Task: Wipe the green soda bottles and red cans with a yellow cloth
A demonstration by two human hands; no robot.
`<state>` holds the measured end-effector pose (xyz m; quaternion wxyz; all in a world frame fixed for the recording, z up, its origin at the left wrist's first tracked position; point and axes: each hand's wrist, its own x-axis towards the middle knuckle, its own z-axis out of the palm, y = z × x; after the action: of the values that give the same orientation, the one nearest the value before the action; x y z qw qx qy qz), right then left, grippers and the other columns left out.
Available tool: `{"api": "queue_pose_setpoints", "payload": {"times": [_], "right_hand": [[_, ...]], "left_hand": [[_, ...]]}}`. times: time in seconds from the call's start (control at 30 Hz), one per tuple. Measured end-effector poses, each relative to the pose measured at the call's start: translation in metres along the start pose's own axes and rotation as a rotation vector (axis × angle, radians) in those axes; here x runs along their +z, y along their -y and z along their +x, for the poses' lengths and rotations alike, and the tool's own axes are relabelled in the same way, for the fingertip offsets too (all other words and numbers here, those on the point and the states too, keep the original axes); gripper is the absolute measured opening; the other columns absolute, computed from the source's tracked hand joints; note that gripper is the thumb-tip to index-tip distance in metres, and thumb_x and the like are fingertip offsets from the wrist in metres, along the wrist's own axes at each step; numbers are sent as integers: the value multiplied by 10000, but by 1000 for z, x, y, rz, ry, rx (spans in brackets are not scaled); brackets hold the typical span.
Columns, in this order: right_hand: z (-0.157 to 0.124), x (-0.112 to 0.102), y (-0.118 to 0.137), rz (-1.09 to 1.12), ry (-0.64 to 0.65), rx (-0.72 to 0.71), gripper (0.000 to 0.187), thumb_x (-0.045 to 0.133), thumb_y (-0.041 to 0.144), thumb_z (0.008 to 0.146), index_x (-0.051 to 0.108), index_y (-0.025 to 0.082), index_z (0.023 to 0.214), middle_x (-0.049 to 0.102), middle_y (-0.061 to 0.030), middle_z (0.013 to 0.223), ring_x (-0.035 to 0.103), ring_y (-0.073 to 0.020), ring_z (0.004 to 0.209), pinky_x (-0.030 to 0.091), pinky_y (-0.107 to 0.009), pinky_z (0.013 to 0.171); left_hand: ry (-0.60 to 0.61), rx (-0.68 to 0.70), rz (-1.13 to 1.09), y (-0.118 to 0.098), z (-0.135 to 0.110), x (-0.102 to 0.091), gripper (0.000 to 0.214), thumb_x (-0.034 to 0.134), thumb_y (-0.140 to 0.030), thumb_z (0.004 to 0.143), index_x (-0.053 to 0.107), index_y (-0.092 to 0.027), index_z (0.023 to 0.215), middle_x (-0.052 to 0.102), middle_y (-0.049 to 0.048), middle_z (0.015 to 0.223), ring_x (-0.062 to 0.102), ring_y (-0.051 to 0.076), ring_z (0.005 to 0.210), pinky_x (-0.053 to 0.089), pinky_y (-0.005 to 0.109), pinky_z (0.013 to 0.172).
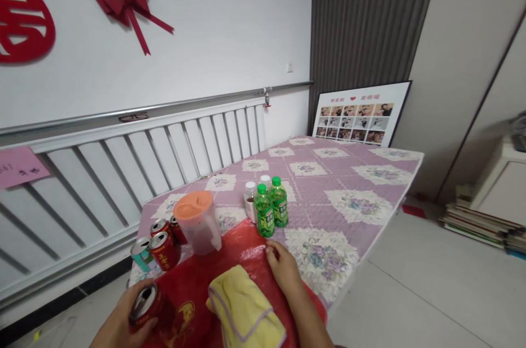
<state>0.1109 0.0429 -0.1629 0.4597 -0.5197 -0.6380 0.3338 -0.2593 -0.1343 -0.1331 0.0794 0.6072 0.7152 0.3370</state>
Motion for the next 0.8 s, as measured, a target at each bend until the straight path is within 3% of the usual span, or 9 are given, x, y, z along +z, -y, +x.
{"api": "queue_pose_setpoints", "payload": {"times": [0.1, 0.23, 0.33, 0.47, 0.63, 0.8], "right_hand": [[4, -3, 0, 109, -27, 38, 364, 532, 481, 799, 697, 200, 962, 761, -101, 974, 694, -282, 954, 509, -424, 930], [10, -8, 3, 268, -44, 103, 463, 617, 578, 737, 701, 203, 995, 763, -100, 988, 699, -291, 945, 524, -423, 908], [11, -12, 5, 374, -47, 153, 530, 659, 618, 728, 694, 207, 1061, 762, -96, 1010, 697, -292, 960, 525, -424, 905], [11, -22, 6, 485, -37, 207, 575, 655, 656, 753, 673, 229, 1137, 760, -90, 1025, 691, -292, 971, 528, -433, 890], [5, -34, 10, 600, 78, 202, 591, 676, 662, 756, 649, 239, 1167, 741, -101, 1088, 689, -283, 990, 524, -443, 906], [-4, -31, 12, 706, 356, 51, 694, 807, 468, 698, 546, 260, 1307, 621, -108, 1340, 564, -279, 1258, 404, -448, 1088]], "left_hand": [[-44, 31, -11, -26, 7, -13, 525, 673, -315, 647, 602, -256, 1164, 697, 77, 1204, 648, 321, 1153, 512, 450, 1044], [-61, 108, -80, -90, 20, -16, 550, 712, -328, 653, 603, -239, 1185, 695, 69, 1217, 662, 313, 1137, 553, 425, 992], [-16, 156, -231, -143, 35, 4, 562, 668, -227, 661, 579, -218, 1216, 687, 66, 1222, 670, 282, 1123, 562, 392, 970], [61, 155, -446, -196, 59, 55, 572, 606, -195, 671, 539, -192, 1239, 664, 87, 1209, 653, 274, 1112, 516, 444, 1003], [87, 211, -501, -217, 84, 111, 550, 605, -167, 636, 560, -170, 1184, 652, 109, 1167, 624, 285, 1108, 477, 482, 1011], [30, 248, -481, -217, 96, 135, 560, 621, -157, 637, 554, -172, 1193, 635, 114, 1202, 588, 291, 1166, 447, 484, 1037]]}}
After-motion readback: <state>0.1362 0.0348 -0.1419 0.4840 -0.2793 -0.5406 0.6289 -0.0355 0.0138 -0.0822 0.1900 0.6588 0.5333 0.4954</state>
